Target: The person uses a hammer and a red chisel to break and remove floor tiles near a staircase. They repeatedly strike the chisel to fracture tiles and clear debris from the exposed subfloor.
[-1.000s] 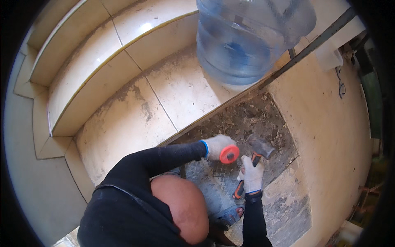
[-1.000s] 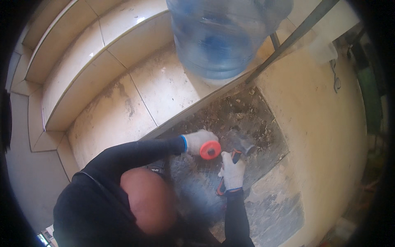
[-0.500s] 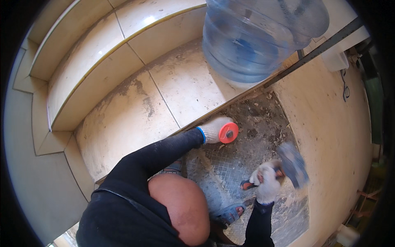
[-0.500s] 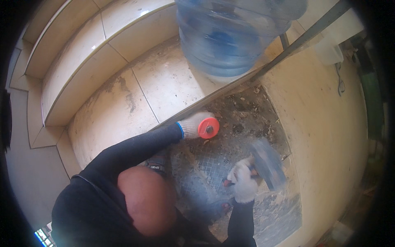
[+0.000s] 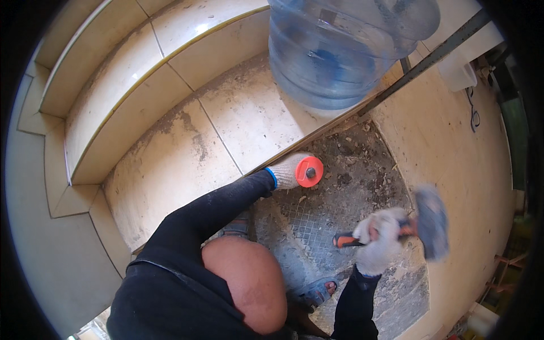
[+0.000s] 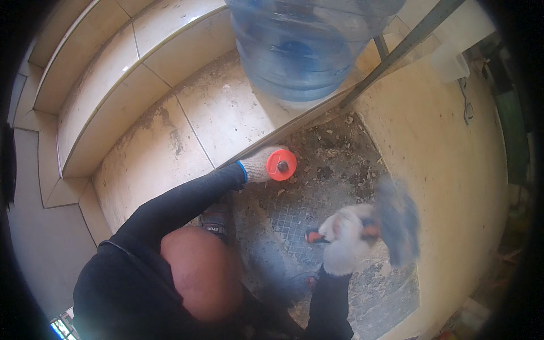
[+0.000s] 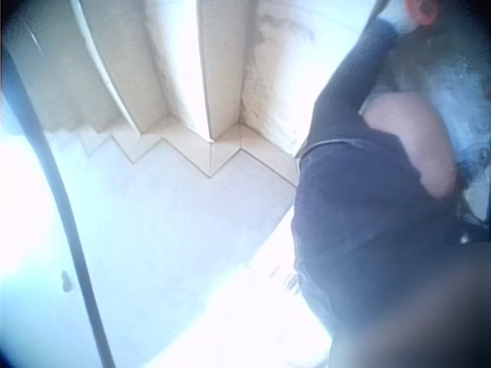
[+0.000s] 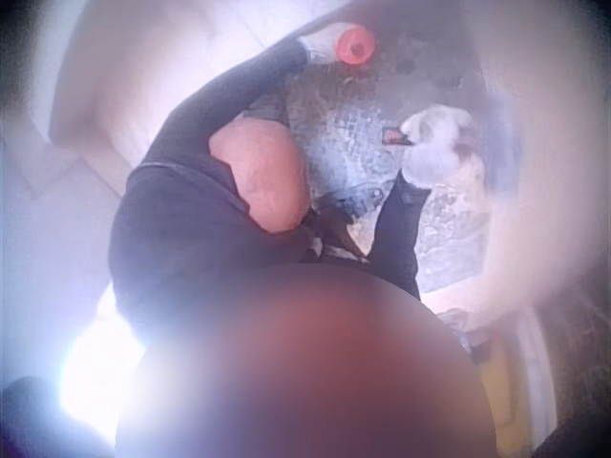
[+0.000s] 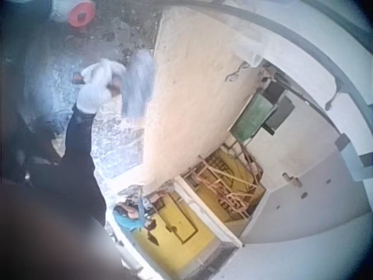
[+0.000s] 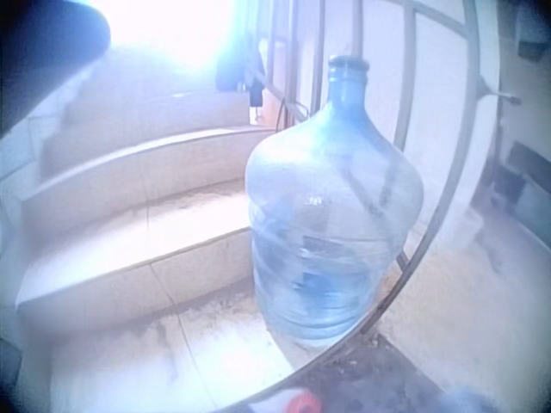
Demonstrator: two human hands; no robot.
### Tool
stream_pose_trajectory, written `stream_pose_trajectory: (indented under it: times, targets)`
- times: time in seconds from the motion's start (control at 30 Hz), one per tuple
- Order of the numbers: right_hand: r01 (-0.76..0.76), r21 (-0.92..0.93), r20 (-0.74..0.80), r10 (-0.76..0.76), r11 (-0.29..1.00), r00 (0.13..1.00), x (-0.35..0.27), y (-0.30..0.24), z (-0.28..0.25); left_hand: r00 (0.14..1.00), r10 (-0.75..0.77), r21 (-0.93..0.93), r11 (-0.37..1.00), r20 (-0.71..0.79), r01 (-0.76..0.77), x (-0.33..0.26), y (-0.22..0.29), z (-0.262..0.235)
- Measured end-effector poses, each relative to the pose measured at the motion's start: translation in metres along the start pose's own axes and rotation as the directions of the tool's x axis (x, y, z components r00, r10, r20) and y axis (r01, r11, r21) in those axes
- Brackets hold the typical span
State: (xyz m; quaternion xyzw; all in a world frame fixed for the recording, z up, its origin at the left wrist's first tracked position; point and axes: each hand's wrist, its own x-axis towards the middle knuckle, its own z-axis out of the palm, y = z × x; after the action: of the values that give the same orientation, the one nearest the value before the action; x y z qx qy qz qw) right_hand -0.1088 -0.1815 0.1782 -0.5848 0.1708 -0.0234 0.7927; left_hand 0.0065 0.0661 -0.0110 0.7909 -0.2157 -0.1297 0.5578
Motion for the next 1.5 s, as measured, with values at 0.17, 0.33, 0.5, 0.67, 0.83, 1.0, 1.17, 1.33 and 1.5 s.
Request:
stream_pose_trajectory:
  times: [0.17, 0.33, 0.5, 0.67, 0.83, 1.0, 1.17, 1.33, 1.5]
  targets:
    - [0.069, -0.604, 0.180, 0.052, 0.794, 0.982, 0.004, 0.062, -0.003, 1.000, 0.015, -0.048, 0.999, 0.017, -0.015, 0.001, 0.005, -0.004]
    - [0.111, -0.831, 0.225, 0.147, 0.545, 0.963, 0.001, 0.115, -0.024, 0.988, 0.135, 0.173, 0.974, 0.077, -0.147, -0.002, 0.012, 0.017]
    - [-0.242, -0.636, 0.018, 0.328, 0.732, 0.944, -0.002, 0.080, -0.038, 0.946, 0.080, 0.488, 0.841, 0.313, -0.233, -0.029, 0.050, 0.057]
    - [-0.376, -0.521, -0.112, 0.375, 0.766, 0.920, 0.009, 0.051, -0.026, 0.945, -0.036, 0.637, 0.747, 0.326, -0.191, -0.028, 0.049, 0.033]
    - [-0.358, -0.449, -0.138, 0.332, 0.819, 0.933, 0.006, 0.023, -0.013, 0.996, -0.030, 0.430, 0.903, 0.083, -0.008, -0.020, 0.027, 0.011]
    - [-0.225, -0.293, -0.006, 0.233, 0.929, 0.972, -0.013, 0.029, -0.013, 0.986, 0.102, 0.478, 0.865, 0.132, -0.153, -0.023, 0.019, 0.013]
    - [0.251, -0.758, 0.312, -0.004, 0.602, 0.950, 0.007, 0.110, -0.022, 0.974, 0.080, 0.461, 0.870, 0.214, -0.173, -0.019, 0.010, 0.016]
    - [-0.277, -0.683, -0.010, 0.371, 0.676, 0.929, -0.007, 0.120, -0.041, 0.953, 0.039, 0.546, 0.813, 0.301, -0.205, -0.029, 0.015, 0.024]
    - [-0.351, -0.539, -0.080, 0.368, 0.766, 0.926, -0.012, 0.066, -0.028, 0.974, -0.047, 0.558, 0.825, 0.222, -0.088, -0.045, 0.030, 0.023]
